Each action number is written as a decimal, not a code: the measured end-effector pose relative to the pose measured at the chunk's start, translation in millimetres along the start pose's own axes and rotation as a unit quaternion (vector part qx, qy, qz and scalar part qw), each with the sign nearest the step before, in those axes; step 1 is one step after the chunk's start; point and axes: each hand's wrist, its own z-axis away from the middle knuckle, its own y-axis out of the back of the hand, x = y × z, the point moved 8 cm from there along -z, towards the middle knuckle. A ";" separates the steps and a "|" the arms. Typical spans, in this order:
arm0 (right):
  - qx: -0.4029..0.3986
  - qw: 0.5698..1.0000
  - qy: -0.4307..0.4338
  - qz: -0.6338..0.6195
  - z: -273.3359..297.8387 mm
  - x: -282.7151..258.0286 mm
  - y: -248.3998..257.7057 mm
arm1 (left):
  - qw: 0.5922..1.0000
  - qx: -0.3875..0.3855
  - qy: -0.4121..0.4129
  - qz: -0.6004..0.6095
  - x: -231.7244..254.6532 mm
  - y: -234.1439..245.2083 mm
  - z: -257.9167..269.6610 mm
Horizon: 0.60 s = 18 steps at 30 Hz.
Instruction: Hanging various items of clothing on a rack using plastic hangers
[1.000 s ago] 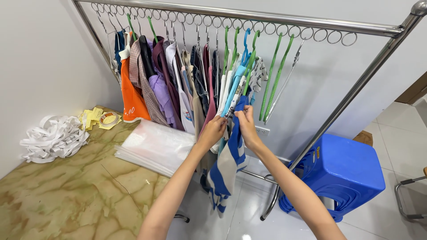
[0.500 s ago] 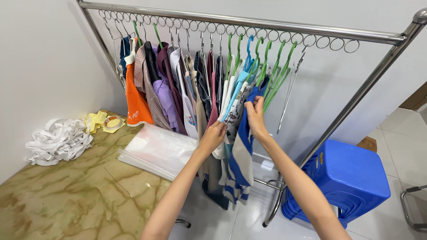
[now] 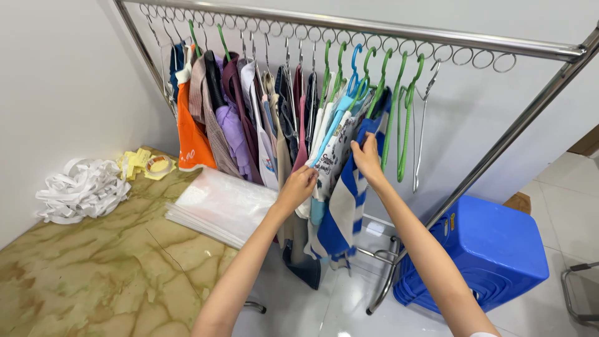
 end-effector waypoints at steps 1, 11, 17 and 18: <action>-0.003 1.000 -0.004 0.002 2.3 6.3 0.7 | 1.000 -0.002 0.004 0.003 2.2 0.7 2.2; 0.018 0.998 0.052 -0.012 88.8 -41.3 -11.4 | 0.997 0.033 0.054 0.040 36.5 67.5 28.2; 0.057 0.982 0.076 -0.166 102.7 -102.0 -21.9 | 0.992 0.078 0.071 0.069 7.4 118.3 56.7; 0.069 0.972 0.083 -0.206 102.1 -109.2 -26.0 | 0.989 0.097 0.070 0.081 1.0 132.1 63.9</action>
